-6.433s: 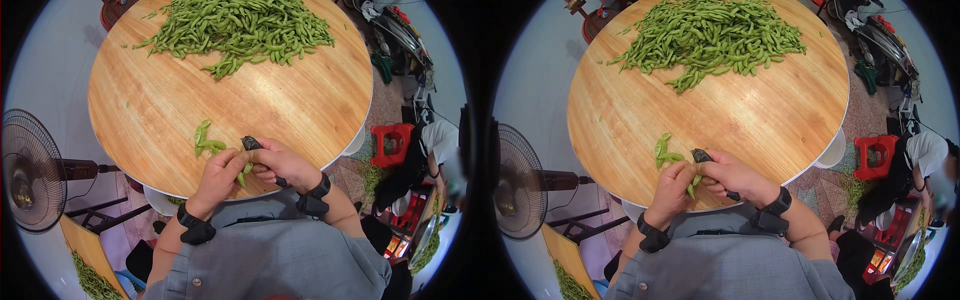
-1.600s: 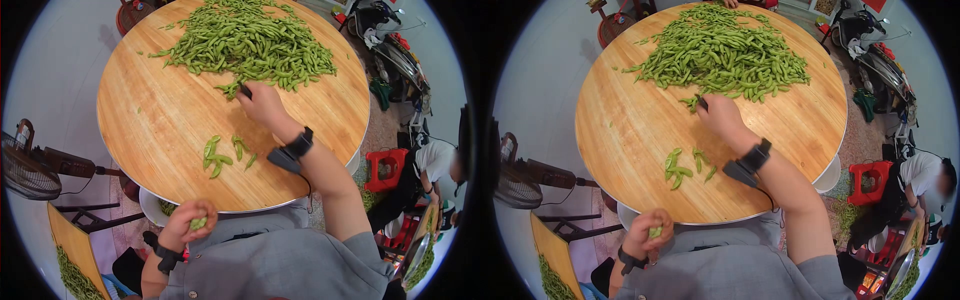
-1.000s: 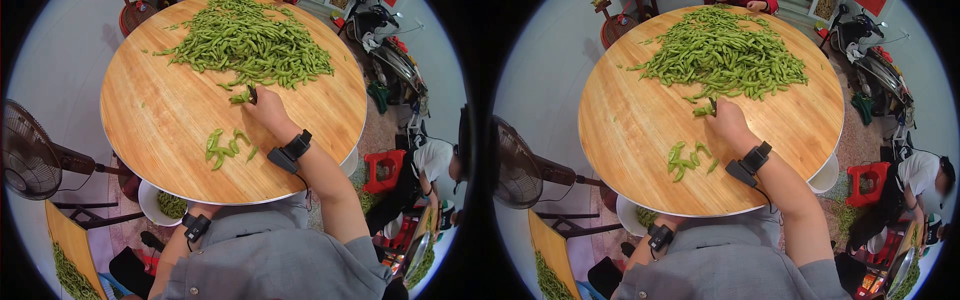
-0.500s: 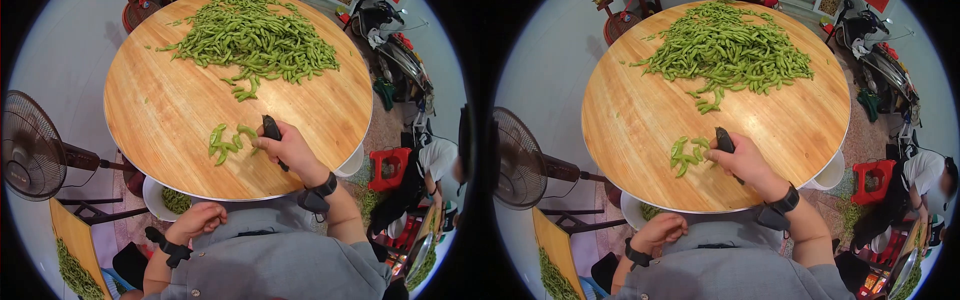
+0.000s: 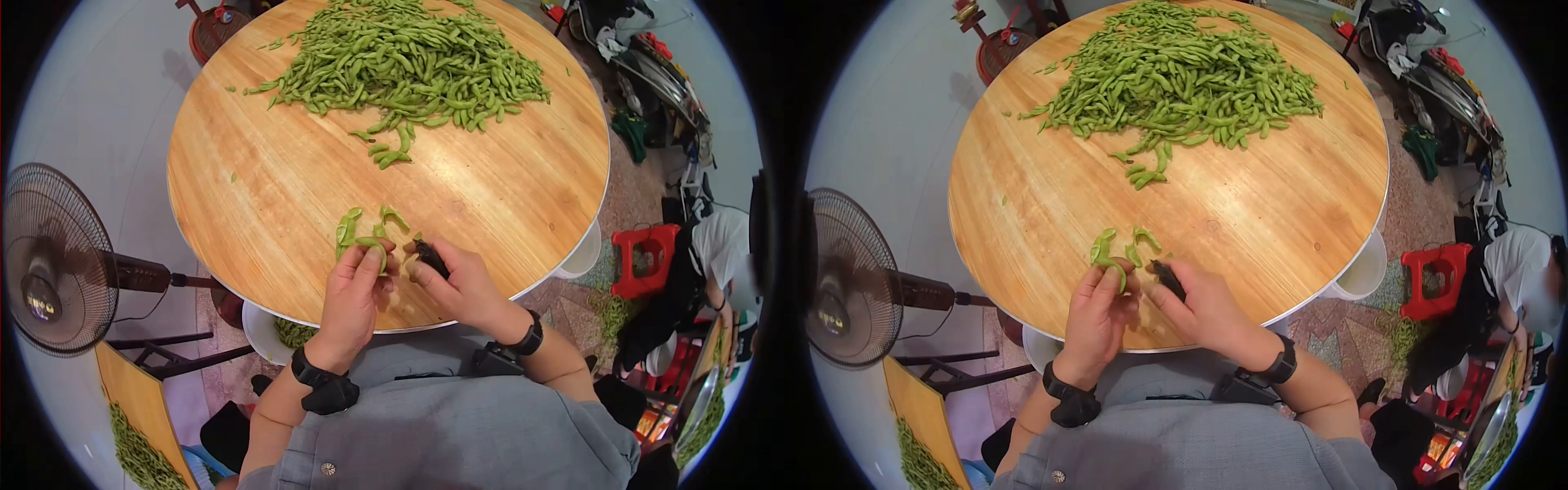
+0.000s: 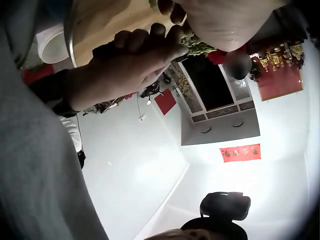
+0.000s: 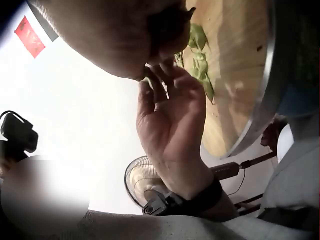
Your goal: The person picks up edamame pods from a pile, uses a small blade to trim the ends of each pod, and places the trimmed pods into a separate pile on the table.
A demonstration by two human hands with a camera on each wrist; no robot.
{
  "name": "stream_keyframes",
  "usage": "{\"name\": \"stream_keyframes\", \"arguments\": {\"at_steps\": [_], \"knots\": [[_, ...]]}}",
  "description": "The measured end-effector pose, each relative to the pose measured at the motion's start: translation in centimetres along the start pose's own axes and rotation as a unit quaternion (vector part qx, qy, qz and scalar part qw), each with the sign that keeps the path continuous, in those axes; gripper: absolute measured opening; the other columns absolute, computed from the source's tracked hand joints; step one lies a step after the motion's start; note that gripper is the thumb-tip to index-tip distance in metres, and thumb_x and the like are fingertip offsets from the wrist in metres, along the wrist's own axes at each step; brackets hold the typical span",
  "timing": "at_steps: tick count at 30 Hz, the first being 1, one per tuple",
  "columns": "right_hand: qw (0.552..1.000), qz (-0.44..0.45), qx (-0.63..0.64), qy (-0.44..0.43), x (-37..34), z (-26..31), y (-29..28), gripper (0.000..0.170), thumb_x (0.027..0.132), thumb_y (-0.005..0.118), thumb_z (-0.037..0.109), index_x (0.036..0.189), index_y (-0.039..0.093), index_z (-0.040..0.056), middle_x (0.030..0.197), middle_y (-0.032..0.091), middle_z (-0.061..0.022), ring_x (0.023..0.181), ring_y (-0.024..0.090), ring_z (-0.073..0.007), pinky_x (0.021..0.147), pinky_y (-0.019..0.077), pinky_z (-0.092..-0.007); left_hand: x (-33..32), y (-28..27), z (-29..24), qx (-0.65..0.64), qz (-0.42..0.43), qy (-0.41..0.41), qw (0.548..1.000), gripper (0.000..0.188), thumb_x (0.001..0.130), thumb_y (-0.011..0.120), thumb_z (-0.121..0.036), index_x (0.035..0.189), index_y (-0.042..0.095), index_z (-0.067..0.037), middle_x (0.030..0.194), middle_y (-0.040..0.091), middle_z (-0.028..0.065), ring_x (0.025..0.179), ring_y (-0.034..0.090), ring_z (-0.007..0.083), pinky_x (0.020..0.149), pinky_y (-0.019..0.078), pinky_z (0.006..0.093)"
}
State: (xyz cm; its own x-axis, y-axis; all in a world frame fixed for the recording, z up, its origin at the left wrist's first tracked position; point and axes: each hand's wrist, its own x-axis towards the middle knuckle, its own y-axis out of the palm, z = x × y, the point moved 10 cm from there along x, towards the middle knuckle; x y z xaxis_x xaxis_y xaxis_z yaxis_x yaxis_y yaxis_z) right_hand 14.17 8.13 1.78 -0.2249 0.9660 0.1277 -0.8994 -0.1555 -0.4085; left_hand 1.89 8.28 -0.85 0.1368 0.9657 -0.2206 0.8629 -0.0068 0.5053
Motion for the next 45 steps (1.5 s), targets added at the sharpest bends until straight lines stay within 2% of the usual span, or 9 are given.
{"name": "stream_keyframes", "arguments": {"at_steps": [5, 18, 21, 23, 30, 32, 35, 38, 45], "knots": [[0.990, 0.087, 0.108, 0.032, 0.5, 0.2, 0.3, 0.034, 0.089, 0.045, 0.009, 0.122, 0.044, 0.0045, 0.071, 0.058, -0.0023, 0.053, 0.053, -0.0076, 0.049, 0.0426, -0.0226, -0.1, 0.4, 2.5, 0.058, 0.052, -0.130, 0.988, 0.019, 0.094, 0.043, -0.020, 0.092, 0.052, -0.004, 0.058, 0.041, -0.0050, 0.045, 0.035, 0.0029, 0.040, 0.0250, 0.0174], [0.985, 0.142, 0.085, 0.051, 0.8, -0.5, 1.1, 0.038, 0.087, 0.045, 0.007, 0.125, 0.043, 0.0043, 0.069, 0.057, -0.0024, 0.052, 0.052, -0.0077, 0.049, 0.0432, -0.0225, 0.6, 0.3, 2.3, 0.128, 0.052, -0.148, 0.979, 0.017, 0.094, 0.042, -0.017, 0.087, 0.051, -0.004, 0.050, 0.033, -0.0056, 0.039, 0.026, 0.0027, 0.036, 0.0201, 0.0197], [0.991, 0.119, 0.063, 0.023, 0.9, -0.5, 1.1, 0.038, 0.087, 0.046, 0.007, 0.124, 0.044, 0.0042, 0.074, 0.057, -0.0053, 0.060, 0.055, -0.0105, 0.057, 0.0452, -0.0247, 0.6, -0.2, 3.0, 0.121, 0.043, -0.158, 0.979, 0.014, 0.090, 0.047, -0.013, 0.082, 0.052, -0.003, 0.054, 0.041, -0.0050, 0.045, 0.038, 0.0031, 0.040, 0.0255, 0.0201], [0.991, 0.109, 0.068, 0.031, 0.9, -0.3, 1.0, 0.039, 0.086, 0.046, 0.007, 0.124, 0.044, 0.0045, 0.077, 0.057, -0.0079, 0.066, 0.056, -0.0125, 0.063, 0.0457, -0.0266, 1.2, 0.6, -0.6, 0.383, 0.060, 0.117, 0.914, 0.014, 0.088, 0.051, -0.011, 0.079, 0.050, -0.001, 0.058, 0.044, -0.0010, 0.052, 0.046, 0.0078, 0.044, 0.0329, 0.0255], [0.979, 0.078, 0.187, 0.023, 1.4, -1.4, 1.2, 0.039, 0.087, 0.044, 0.008, 0.126, 0.043, 0.0079, 0.071, 0.050, -0.0015, 0.054, 0.048, -0.0101, 0.051, 0.0404, -0.0225, 0.2, 2.8, -3.0, 0.542, 0.085, 0.220, 0.807, 0.012, 0.087, 0.052, -0.009, 0.080, 0.051, 0.000, 0.061, 0.045, 0.0007, 0.054, 0.048, 0.0115, 0.046, 0.0358, 0.0274], [0.744, 0.233, 0.540, 0.317, -1.1, -1.6, 4.1, 0.037, 0.091, 0.040, 0.011, 0.128, 0.041, 0.0106, 0.068, 0.044, 0.0009, 0.049, 0.038, -0.0055, 0.042, 0.0317, -0.0205, 0.7, 0.6, 0.6, 0.239, 0.084, -0.078, 0.964, 0.013, 0.091, 0.049, -0.011, 0.084, 0.052, -0.001, 0.060, 0.044, -0.0002, 0.048, 0.043, 0.0106, 0.043, 0.0320, 0.0250], [0.704, 0.220, 0.573, 0.356, -1.9, -1.3, 4.2, 0.036, 0.093, 0.037, 0.011, 0.128, 0.040, 0.0150, 0.065, 0.032, 0.0049, 0.044, 0.023, 0.0001, 0.039, 0.0182, -0.0157, 0.2, 1.3, 2.4, 0.000, 0.154, -0.173, 0.973, 0.017, 0.093, 0.045, -0.017, 0.088, 0.052, -0.002, 0.059, 0.042, -0.0010, 0.045, 0.036, 0.0083, 0.041, 0.0270, 0.0222], [0.731, 0.224, 0.542, 0.349, -1.9, -1.6, 4.0, 0.034, 0.093, 0.037, 0.012, 0.127, 0.042, 0.0133, 0.062, 0.036, 0.0048, 0.043, 0.027, -0.0020, 0.039, 0.0224, -0.0172, -0.7, 1.9, 3.7, -0.158, 0.163, -0.256, 0.940, 0.022, 0.094, 0.045, -0.023, 0.090, 0.052, -0.003, 0.058, 0.040, -0.0007, 0.045, 0.033, 0.0079, 0.042, 0.0242, 0.0213], [0.879, 0.152, 0.368, 0.261, 0.3, -3.3, 2.7, 0.019, 0.090, 0.047, 0.014, 0.106, 0.053, 0.0061, 0.056, 0.043, 0.0046, 0.043, 0.038, -0.0038, 0.038, 0.0290, -0.0196, -0.3, 1.4, 4.2, -0.039, 0.138, -0.216, 0.966, 0.025, 0.093, 0.046, -0.024, 0.088, 0.051, -0.001, 0.061, 0.042, 0.0013, 0.050, 0.036, 0.0092, 0.047, 0.0296, 0.0222]]}}
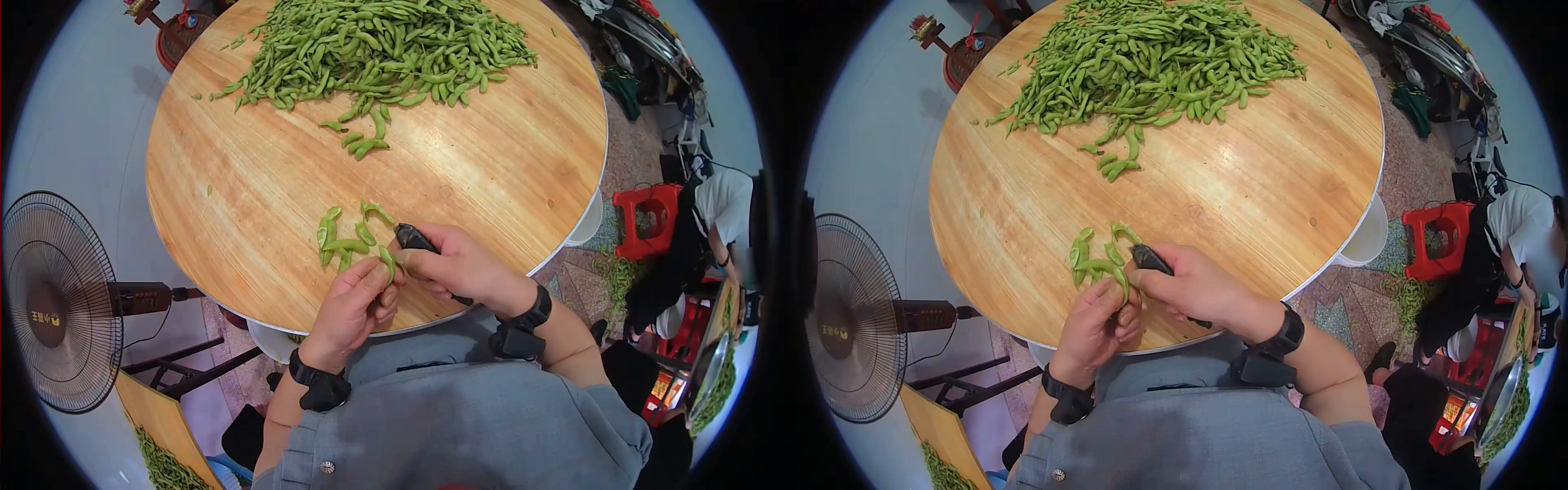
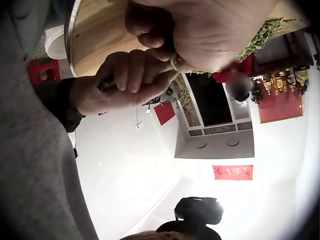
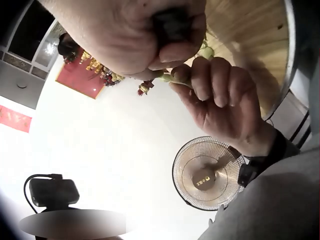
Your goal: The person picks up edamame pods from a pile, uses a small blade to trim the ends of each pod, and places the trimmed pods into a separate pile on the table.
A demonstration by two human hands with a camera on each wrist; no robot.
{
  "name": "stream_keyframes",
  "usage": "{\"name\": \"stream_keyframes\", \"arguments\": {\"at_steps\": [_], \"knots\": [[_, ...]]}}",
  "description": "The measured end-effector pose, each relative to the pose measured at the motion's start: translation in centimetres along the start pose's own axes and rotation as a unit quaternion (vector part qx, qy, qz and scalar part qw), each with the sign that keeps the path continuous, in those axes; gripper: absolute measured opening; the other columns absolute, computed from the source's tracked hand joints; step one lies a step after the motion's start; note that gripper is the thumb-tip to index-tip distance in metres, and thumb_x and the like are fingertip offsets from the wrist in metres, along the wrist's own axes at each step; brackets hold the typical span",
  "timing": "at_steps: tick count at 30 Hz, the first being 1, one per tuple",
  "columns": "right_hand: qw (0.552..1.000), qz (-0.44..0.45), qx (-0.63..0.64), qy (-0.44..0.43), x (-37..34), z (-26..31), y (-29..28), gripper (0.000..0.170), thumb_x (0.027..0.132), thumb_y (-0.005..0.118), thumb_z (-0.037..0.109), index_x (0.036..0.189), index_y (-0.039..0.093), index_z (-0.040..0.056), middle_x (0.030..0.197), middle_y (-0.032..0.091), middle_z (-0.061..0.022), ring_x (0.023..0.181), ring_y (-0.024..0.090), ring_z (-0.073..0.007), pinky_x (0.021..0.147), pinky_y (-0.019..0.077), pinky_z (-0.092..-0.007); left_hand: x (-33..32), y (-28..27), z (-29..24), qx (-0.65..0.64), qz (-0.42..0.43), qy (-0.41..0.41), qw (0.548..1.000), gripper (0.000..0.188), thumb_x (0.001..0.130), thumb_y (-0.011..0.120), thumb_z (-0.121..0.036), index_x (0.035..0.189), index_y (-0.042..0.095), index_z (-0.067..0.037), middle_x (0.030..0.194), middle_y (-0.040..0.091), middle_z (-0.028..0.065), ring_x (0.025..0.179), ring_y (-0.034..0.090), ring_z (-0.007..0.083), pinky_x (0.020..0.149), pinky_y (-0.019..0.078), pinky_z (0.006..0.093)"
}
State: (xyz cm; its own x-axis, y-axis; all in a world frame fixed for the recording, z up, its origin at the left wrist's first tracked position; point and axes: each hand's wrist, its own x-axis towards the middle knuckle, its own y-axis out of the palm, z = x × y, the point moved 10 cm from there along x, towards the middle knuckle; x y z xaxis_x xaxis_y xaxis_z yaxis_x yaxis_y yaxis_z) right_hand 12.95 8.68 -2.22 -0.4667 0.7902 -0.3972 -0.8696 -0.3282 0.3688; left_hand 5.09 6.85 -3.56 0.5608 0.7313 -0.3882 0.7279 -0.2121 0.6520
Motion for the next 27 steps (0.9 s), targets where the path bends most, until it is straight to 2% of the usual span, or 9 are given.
{"name": "stream_keyframes", "arguments": {"at_steps": [2, 12, 14, 18, 19, 20, 21, 23, 27], "knots": [[1.000, -0.002, 0.017, -0.009, 0.3, 0.0, 0.2, 0.015, 0.086, 0.052, 0.013, 0.099, 0.054, 0.0043, 0.058, 0.047, 0.0031, 0.043, 0.041, -0.0038, 0.038, 0.0309, -0.0198, -0.3, -0.1, 0.2, 0.018, -0.009, -0.016, 1.000, 0.025, 0.093, 0.046, -0.024, 0.087, 0.051, -0.001, 0.060, 0.042, 0.0011, 0.050, 0.036, 0.0091, 0.047, 0.0294, 0.0224], [0.999, 0.020, -0.023, -0.024, 0.1, 0.3, 0.1, 0.012, 0.083, 0.051, 0.010, 0.093, 0.054, 0.0029, 0.058, 0.049, 0.0022, 0.041, 0.040, -0.0043, 0.038, 0.0318, -0.0195, -0.2, 0.2, 0.8, 0.012, 0.015, -0.029, 0.999, 0.027, 0.093, 0.045, -0.025, 0.083, 0.050, -0.001, 0.058, 0.041, 0.0006, 0.048, 0.034, 0.0093, 0.046, 0.0280, 0.0229], [0.998, 0.025, 0.049, 0.025, 0.0, -0.4, 0.5, 0.007, 0.083, 0.050, 0.009, 0.086, 0.052, 0.0037, 0.057, 0.048, 0.0023, 0.041, 0.040, -0.0047, 0.038, 0.0319, -0.0199, -0.4, 1.7, 1.3, -0.085, 0.101, -0.041, 0.990, 0.025, 0.094, 0.044, -0.025, 0.087, 0.051, -0.002, 0.058, 0.039, -0.0015, 0.050, 0.032, 0.0070, 0.046, 0.0253, 0.0207], [0.977, 0.051, 0.192, 0.078, 0.4, -1.6, 0.8, 0.006, 0.082, 0.050, 0.010, 0.080, 0.049, 0.0048, 0.056, 0.046, 0.0022, 0.042, 0.040, -0.0049, 0.038, 0.0319, -0.0203, 0.0, 2.8, 0.9, -0.113, 0.111, -0.040, 0.987, 0.021, 0.091, 0.050, -0.023, 0.086, 0.051, -0.003, 0.058, 0.041, -0.0008, 0.051, 0.037, 0.0086, 0.047, 0.0291, 0.0217], [0.990, 0.027, 0.125, 0.056, 0.6, -1.6, 0.2, 0.007, 0.081, 0.050, 0.011, 0.079, 0.049, 0.0049, 0.056, 0.046, 0.0020, 0.042, 0.041, -0.0051, 0.038, 0.0321, -0.0206, 0.2, 1.6, -0.7, 0.102, 0.011, 0.034, 0.994, 0.019, 0.088, 0.055, -0.021, 0.082, 0.052, -0.003, 0.058, 0.043, -0.0002, 0.052, 0.040, 0.0087, 0.047, 0.0313, 0.0224], [0.998, 0.002, 0.058, 0.034, 0.6, -1.3, -0.4, 0.007, 0.081, 0.050, 0.011, 0.078, 0.048, 0.0050, 0.056, 0.046, 0.0018, 0.043, 0.042, -0.0052, 0.038, 0.0324, -0.0208, -0.2, 0.6, -2.8, 0.312, -0.091, 0.104, 0.940, 0.018, 0.086, 0.059, -0.018, 0.079, 0.052, -0.002, 0.058, 0.045, 0.0005, 0.053, 0.043, 0.0088, 0.048, 0.0334, 0.0230], [0.998, 0.003, 0.058, 0.036, 0.6, -1.3, -0.3, 0.007, 0.081, 0.050, 0.011, 0.078, 0.048, 0.0050, 0.056, 0.046, 0.0018, 0.043, 0.042, -0.0052, 0.038, 0.0324, -0.0208, -0.2, 0.3, -3.0, 0.311, -0.093, 0.104, 0.940, 0.018, 0.086, 0.059, -0.018, 0.079, 0.052, -0.002, 0.058, 0.045, 0.0005, 0.053, 0.043, 0.0088, 0.048, 0.0334, 0.0230], [0.998, 0.006, -0.029, 0.047, 0.4, -0.9, 0.0, 0.007, 0.080, 0.050, 0.011, 0.077, 0.048, 0.0050, 0.057, 0.047, 0.0012, 0.044, 0.043, -0.0055, 0.039, 0.0335, -0.0208, -0.8, 1.1, -4.7, 0.504, -0.065, 0.184, 0.841, 0.020, 0.080, 0.064, -0.014, 0.071, 0.053, -0.001, 0.060, 0.049, 0.0011, 0.057, 0.047, 0.0074, 0.051, 0.0371, 0.0232], [0.997, -0.008, -0.067, 0.034, 0.2, -0.2, -0.1, 0.007, 0.080, 0.050, 0.011, 0.078, 0.048, 0.0051, 0.058, 0.048, 0.0010, 0.045, 0.043, -0.0055, 0.040, 0.0344, -0.0206, -0.8, 1.5, -4.7, 0.546, -0.050, 0.200, 0.812, 0.018, 0.082, 0.062, -0.015, 0.072, 0.056, 0.000, 0.062, 0.051, 0.0021, 0.058, 0.047, 0.0065, 0.051, 0.0374, 0.0235]]}}
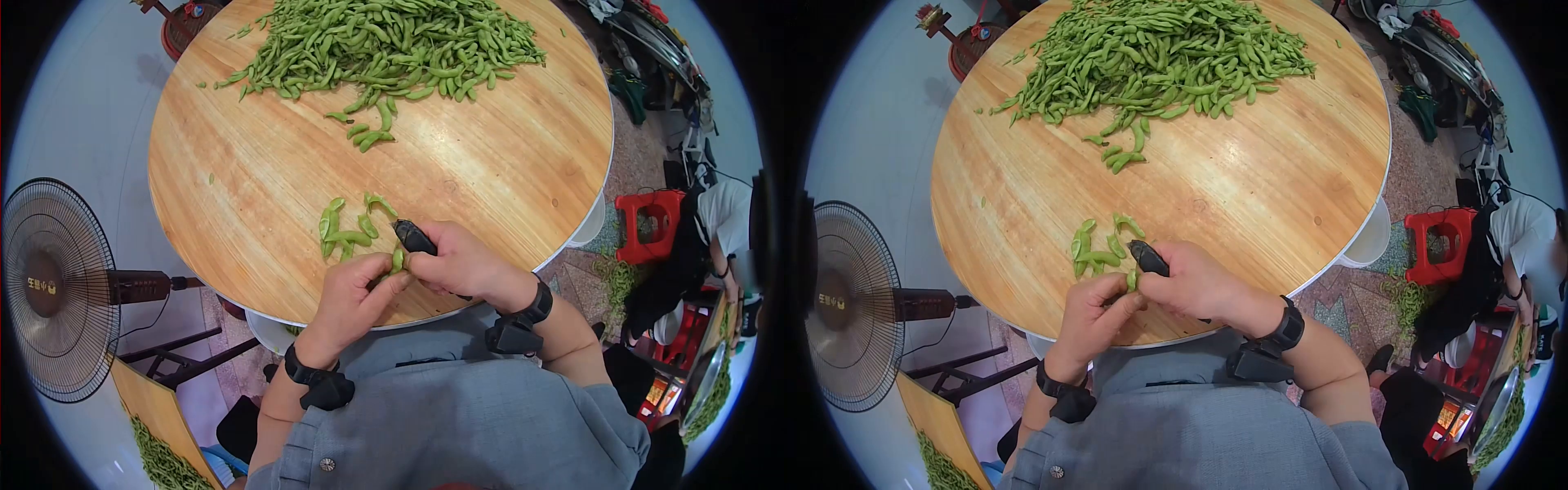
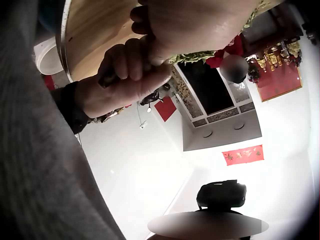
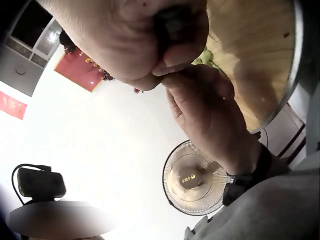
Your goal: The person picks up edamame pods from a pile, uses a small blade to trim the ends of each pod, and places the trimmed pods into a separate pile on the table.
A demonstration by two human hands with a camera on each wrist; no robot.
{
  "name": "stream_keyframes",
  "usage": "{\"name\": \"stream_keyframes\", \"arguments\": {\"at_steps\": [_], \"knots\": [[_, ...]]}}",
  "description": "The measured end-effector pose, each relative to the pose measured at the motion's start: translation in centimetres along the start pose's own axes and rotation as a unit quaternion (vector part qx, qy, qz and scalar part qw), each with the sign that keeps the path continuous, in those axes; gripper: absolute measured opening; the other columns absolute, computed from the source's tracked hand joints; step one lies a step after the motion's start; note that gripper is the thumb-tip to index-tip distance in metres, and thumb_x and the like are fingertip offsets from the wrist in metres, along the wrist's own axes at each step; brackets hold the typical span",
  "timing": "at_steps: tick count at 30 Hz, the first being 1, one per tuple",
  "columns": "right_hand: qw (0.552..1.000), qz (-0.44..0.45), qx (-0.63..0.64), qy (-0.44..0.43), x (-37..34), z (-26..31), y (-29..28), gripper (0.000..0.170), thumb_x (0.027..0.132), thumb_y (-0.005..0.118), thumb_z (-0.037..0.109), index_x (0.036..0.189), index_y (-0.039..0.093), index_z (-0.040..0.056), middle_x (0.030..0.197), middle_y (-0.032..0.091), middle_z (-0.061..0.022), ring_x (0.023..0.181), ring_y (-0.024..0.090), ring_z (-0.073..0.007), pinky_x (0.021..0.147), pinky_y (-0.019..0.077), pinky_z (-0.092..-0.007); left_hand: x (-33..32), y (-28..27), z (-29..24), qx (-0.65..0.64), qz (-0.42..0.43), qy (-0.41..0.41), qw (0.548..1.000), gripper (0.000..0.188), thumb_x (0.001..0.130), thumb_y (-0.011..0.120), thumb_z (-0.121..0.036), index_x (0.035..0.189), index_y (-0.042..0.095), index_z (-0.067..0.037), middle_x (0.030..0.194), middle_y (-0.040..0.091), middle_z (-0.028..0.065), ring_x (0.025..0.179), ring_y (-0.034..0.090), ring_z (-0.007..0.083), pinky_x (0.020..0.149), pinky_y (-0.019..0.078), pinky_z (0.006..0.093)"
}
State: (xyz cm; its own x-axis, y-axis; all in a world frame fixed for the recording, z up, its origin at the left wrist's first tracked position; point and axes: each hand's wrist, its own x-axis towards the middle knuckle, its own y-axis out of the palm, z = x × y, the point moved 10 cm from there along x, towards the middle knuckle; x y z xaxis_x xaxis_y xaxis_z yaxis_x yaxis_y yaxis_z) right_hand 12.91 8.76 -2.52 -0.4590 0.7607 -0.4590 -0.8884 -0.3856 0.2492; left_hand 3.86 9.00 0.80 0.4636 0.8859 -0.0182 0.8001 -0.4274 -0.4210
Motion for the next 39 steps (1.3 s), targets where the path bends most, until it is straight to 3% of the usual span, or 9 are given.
{"name": "stream_keyframes", "arguments": {"at_steps": [5, 9, 15, 17, 24, 26, 32, 36, 39], "knots": [[0.999, 0.029, 0.026, -0.002, -0.1, 0.5, 0.4, 0.008, 0.080, 0.048, 0.010, 0.085, 0.052, 0.0047, 0.060, 0.051, 0.0003, 0.046, 0.043, -0.0040, 0.041, 0.0345, -0.0193, -0.2, 1.6, 1.7, -0.280, 0.035, -0.083, 0.956, 0.023, 0.092, 0.048, -0.015, 0.086, 0.060, 0.004, 0.074, 0.060, 0.0051, 0.068, 0.055, 0.0105, 0.061, 0.0440, 0.0243], [0.998, 0.039, 0.047, 0.014, 0.0, -0.2, 0.2, 0.010, 0.080, 0.047, 0.009, 0.086, 0.053, 0.0038, 0.062, 0.052, -0.0002, 0.045, 0.042, -0.0037, 0.040, 0.0340, -0.0191, -0.4, 2.0, 1.4, -0.292, 0.058, -0.070, 0.952, 0.026, 0.094, 0.042, -0.016, 0.092, 0.058, 0.005, 0.080, 0.061, 0.0062, 0.071, 0.057, 0.0107, 0.064, 0.0452, 0.0227], [0.987, 0.086, 0.133, 0.031, 0.6, -0.8, 0.5, 0.010, 0.080, 0.048, 0.010, 0.086, 0.053, 0.0032, 0.064, 0.052, 0.0005, 0.045, 0.043, -0.0042, 0.041, 0.0341, -0.0191, -1.0, 4.3, 3.0, -0.489, 0.102, -0.177, 0.848, 0.024, 0.095, 0.041, -0.020, 0.100, 0.052, 0.001, 0.076, 0.058, 0.0057, 0.065, 0.054, 0.0104, 0.057, 0.0440, 0.0214], [1.000, 0.011, 0.011, -0.014, 0.6, 0.4, -0.4, 0.013, 0.080, 0.048, 0.011, 0.088, 0.054, 0.0023, 0.064, 0.052, 0.0007, 0.046, 0.044, -0.0040, 0.042, 0.0349, -0.0184, -0.8, 3.2, 4.3, -0.404, 0.024, -0.186, 0.895, 0.024, 0.095, 0.040, -0.022, 0.097, 0.051, -0.001, 0.074, 0.056, 0.0046, 0.061, 0.053, 0.0093, 0.054, 0.0428, 0.0205], [0.992, -0.066, -0.059, -0.095, 0.8, 1.1, -0.3, 0.015, 0.078, 0.051, 0.008, 0.091, 0.055, 0.0028, 0.060, 0.050, 0.0022, 0.047, 0.046, -0.0059, 0.042, 0.0353, -0.0204, -0.4, 1.5, 4.9, -0.395, -0.089, -0.187, 0.895, 0.024, 0.096, 0.040, -0.025, 0.095, 0.051, -0.004, 0.078, 0.057, 0.0048, 0.062, 0.054, 0.0094, 0.052, 0.0433, 0.0209], [0.937, -0.132, -0.254, -0.198, -0.2, 3.5, -0.2, 0.021, 0.076, 0.055, 0.014, 0.090, 0.054, -0.0007, 0.064, 0.056, -0.0100, 0.057, 0.056, -0.0206, 0.053, 0.0451, -0.0344, -0.3, 1.7, 5.7, -0.516, -0.129, -0.172, 0.829, 0.023, 0.096, 0.039, -0.025, 0.095, 0.051, -0.005, 0.083, 0.059, 0.0066, 0.069, 0.056, 0.0117, 0.058, 0.0457, 0.0236], [0.848, -0.180, -0.365, -0.341, -2.0, 6.4, 2.3, 0.021, 0.074, 0.059, 0.015, 0.088, 0.052, 0.0011, 0.066, 0.055, -0.0189, 0.061, 0.056, -0.0365, 0.053, 0.0451, -0.0405, -0.2, 0.8, 5.7, -0.662, -0.168, -0.142, 0.716, 0.022, 0.096, 0.039, -0.027, 0.097, 0.050, -0.008, 0.094, 0.060, 0.0085, 0.083, 0.057, 0.0166, 0.073, 0.0465, 0.0295], [0.839, -0.204, -0.375, -0.337, -2.8, 6.9, 1.7, 0.019, 0.073, 0.060, 0.013, 0.085, 0.051, 0.0012, 0.067, 0.054, -0.0189, 0.060, 0.056, -0.0363, 0.052, 0.0444, -0.0417, -0.3, -1.2, 5.8, -0.686, -0.216, -0.171, 0.673, 0.022, 0.096, 0.039, -0.028, 0.097, 0.051, -0.009, 0.094, 0.060, 0.0092, 0.083, 0.058, 0.0192, 0.073, 0.0472, 0.0303], [0.848, -0.218, -0.419, -0.242, -1.0, 5.6, -0.1, 0.017, 0.074, 0.060, 0.011, 0.083, 0.050, 0.0007, 0.069, 0.055, -0.0190, 0.062, 0.056, -0.0363, 0.055, 0.0445, -0.0416, -0.7, -2.0, 6.0, -0.678, -0.236, -0.187, 0.670, 0.022, 0.094, 0.041, -0.027, 0.092, 0.052, -0.008, 0.082, 0.056, 0.0043, 0.071, 0.054, 0.0168, 0.061, 0.0455, 0.0270]]}}
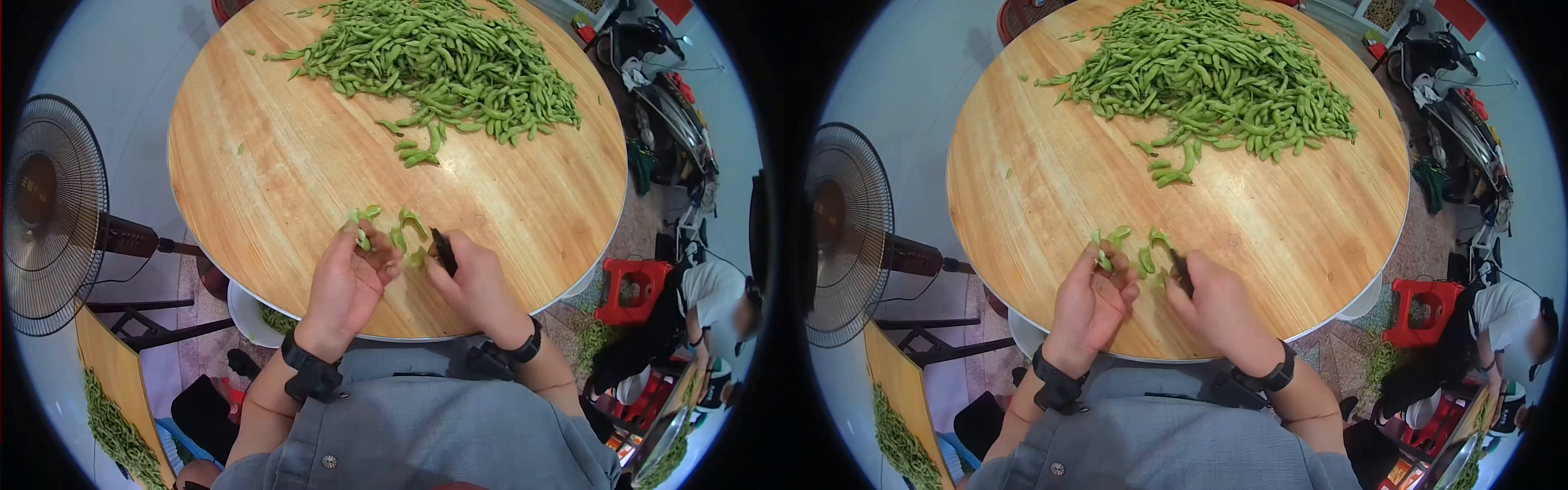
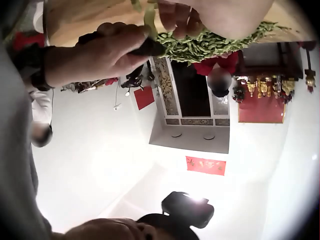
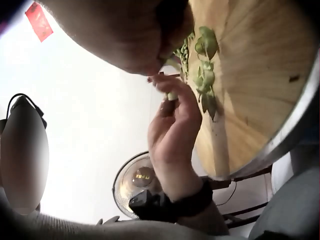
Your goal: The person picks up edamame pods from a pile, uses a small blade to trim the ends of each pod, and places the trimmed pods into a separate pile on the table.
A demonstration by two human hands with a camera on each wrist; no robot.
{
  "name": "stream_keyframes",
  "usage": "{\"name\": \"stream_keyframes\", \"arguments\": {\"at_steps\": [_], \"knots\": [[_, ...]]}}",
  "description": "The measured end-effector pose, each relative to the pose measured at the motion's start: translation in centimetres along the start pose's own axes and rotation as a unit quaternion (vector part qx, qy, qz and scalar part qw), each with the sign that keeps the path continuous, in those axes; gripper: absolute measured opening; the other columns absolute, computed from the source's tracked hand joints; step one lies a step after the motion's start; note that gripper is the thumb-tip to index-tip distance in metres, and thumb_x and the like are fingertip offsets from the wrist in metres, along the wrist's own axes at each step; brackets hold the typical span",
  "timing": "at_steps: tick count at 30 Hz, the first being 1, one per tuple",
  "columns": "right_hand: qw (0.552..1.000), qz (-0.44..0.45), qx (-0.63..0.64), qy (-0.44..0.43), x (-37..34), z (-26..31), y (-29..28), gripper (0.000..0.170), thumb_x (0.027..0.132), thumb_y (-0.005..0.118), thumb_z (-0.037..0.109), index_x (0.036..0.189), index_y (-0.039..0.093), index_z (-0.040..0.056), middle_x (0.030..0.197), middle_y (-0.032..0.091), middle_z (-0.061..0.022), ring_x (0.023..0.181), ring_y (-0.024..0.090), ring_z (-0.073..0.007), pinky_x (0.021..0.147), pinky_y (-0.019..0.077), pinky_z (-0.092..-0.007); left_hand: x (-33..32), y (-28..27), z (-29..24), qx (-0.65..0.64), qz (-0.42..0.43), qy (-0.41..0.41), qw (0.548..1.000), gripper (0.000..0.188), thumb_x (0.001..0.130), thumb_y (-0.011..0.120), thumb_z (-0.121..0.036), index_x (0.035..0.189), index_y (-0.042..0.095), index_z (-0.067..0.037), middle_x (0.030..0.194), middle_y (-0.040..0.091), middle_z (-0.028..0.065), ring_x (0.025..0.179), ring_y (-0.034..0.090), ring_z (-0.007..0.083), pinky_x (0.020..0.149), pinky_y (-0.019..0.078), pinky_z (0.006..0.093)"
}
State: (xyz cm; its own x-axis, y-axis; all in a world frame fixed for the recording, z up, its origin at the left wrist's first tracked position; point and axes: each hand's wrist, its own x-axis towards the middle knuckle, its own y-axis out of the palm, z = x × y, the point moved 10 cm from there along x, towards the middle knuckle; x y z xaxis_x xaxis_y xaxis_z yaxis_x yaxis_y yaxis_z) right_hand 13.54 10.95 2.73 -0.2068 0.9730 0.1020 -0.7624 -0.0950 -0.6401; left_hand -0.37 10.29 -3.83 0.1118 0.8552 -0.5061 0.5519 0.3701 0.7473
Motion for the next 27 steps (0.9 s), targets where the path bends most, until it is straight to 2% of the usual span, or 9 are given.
{"name": "stream_keyframes", "arguments": {"at_steps": [2, 4, 7, 9, 13, 15, 18, 25, 27], "knots": [[0.999, -0.003, -0.043, 0.009, 0.5, -1.5, 0.0, 0.016, 0.075, 0.061, 0.010, 0.084, 0.052, 0.0003, 0.070, 0.055, -0.0153, 0.061, 0.056, -0.0283, 0.056, 0.0446, -0.0322, -0.5, 0.7, 0.8, 0.077, 0.074, -0.044, 0.993, 0.022, 0.094, 0.042, -0.028, 0.091, 0.049, -0.008, 0.073, 0.050, 0.0028, 0.058, 0.046, 0.0136, 0.051, 0.0373, 0.0236], [0.995, -0.015, -0.097, 0.009, 0.9, -1.4, -0.7, 0.017, 0.079, 0.060, 0.011, 0.088, 0.052, -0.0007, 0.073, 0.057, -0.0162, 0.063, 0.057, -0.0283, 0.059, 0.0451, -0.0328, -1.1, 1.1, 1.8, 0.099, 0.098, -0.080, 0.987, 0.021, 0.094, 0.042, -0.027, 0.090, 0.048, -0.007, 0.070, 0.047, 0.0023, 0.055, 0.041, 0.0119, 0.048, 0.0331, 0.0225], [0.997, -0.069, -0.019, -0.034, 1.6, -0.2, -2.1, 0.018, 0.081, 0.060, 0.011, 0.092, 0.053, -0.0007, 0.076, 0.060, -0.0127, 0.063, 0.057, -0.0220, 0.059, 0.0452, -0.0315, -1.5, 1.8, 3.8, 0.154, 0.153, -0.136, 0.967, 0.018, 0.094, 0.042, -0.024, 0.090, 0.047, -0.007, 0.066, 0.042, 0.0010, 0.052, 0.035, 0.0094, 0.045, 0.0283, 0.0213], [0.963, 0.063, 0.252, 0.070, 2.0, -2.1, 1.8, 0.019, 0.077, 0.065, 0.015, 0.084, 0.056, 0.0001, 0.067, 0.057, -0.0069, 0.061, 0.055, -0.0146, 0.055, 0.0439, -0.0295, -1.7, 2.2, 4.5, 0.186, 0.184, -0.152, 0.953, 0.017, 0.094, 0.041, -0.023, 0.091, 0.046, -0.007, 0.066, 0.041, 0.0002, 0.052, 0.034, 0.0085, 0.045, 0.0277, 0.0211], [0.931, 0.176, 0.255, 0.193, 1.4, -2.8, 3.3, 0.012, 0.080, 0.063, 0.013, 0.082, 0.058, 0.0027, 0.067, 0.057, 0.0022, 0.056, 0.050, -0.0036, 0.049, 0.0388, -0.0209, -1.8, 1.5, 5.2, 0.209, 0.159, -0.196, 0.945, 0.016, 0.092, 0.039, -0.020, 0.090, 0.046, -0.006, 0.069, 0.044, 0.0023, 0.051, 0.034, 0.0077, 0.044, 0.0269, 0.0198], [0.964, 0.127, 0.214, 0.091, 2.0, -1.8, 2.4, 0.011, 0.080, 0.064, 0.012, 0.078, 0.058, 0.0031, 0.061, 0.053, 0.0044, 0.052, 0.045, -0.0023, 0.046, 0.0351, -0.0192, -1.8, 0.9, 5.2, 0.204, 0.134, -0.207, 0.947, 0.016, 0.092, 0.038, -0.021, 0.090, 0.046, -0.006, 0.070, 0.045, 0.0031, 0.051, 0.033, 0.0076, 0.044, 0.0271, 0.0196], [0.973, 0.102, 0.183, 0.096, 2.0, -2.0, 1.6, 0.011, 0.079, 0.064, 0.012, 0.079, 0.058, 0.0028, 0.064, 0.054, 0.0037, 0.056, 0.046, -0.0023, 0.048, 0.0356, -0.0191, -1.7, 0.6, 5.0, 0.157, 0.135, -0.220, 0.953, 0.014, 0.088, 0.038, -0.016, 0.090, 0.047, -0.006, 0.072, 0.047, 0.0053, 0.052, 0.037, 0.0098, 0.044, 0.0287, 0.0201], [0.983, 0.010, 0.159, 0.087, 1.8, -1.5, -0.8, 0.014, 0.076, 0.067, 0.011, 0.085, 0.060, 0.0023, 0.071, 0.059, -0.0002, 0.067, 0.053, -0.0052, 0.060, 0.0428, -0.0206, -1.6, 1.0, 4.8, 0.123, 0.072, -0.183, 0.973, 0.028, 0.094, 0.038, -0.034, 0.093, 0.049, -0.009, 0.078, 0.052, 0.0043, 0.053, 0.038, 0.0095, 0.043, 0.0290, 0.0205], [0.978, 0.058, 0.124, -0.159, 1.0, 4.6, -0.2, 0.019, 0.075, 0.069, 0.012, 0.089, 0.061, 0.0014, 0.074, 0.062, -0.0029, 0.071, 0.058, -0.0080, 0.065, 0.0459, -0.0224, -1.5, 0.8, 4.9, 0.097, 0.040, -0.186, 0.977, 0.028, 0.094, 0.039, -0.036, 0.094, 0.048, -0.010, 0.079, 0.051, 0.0029, 0.053, 0.037, 0.0088, 0.044, 0.0291, 0.0203]]}}
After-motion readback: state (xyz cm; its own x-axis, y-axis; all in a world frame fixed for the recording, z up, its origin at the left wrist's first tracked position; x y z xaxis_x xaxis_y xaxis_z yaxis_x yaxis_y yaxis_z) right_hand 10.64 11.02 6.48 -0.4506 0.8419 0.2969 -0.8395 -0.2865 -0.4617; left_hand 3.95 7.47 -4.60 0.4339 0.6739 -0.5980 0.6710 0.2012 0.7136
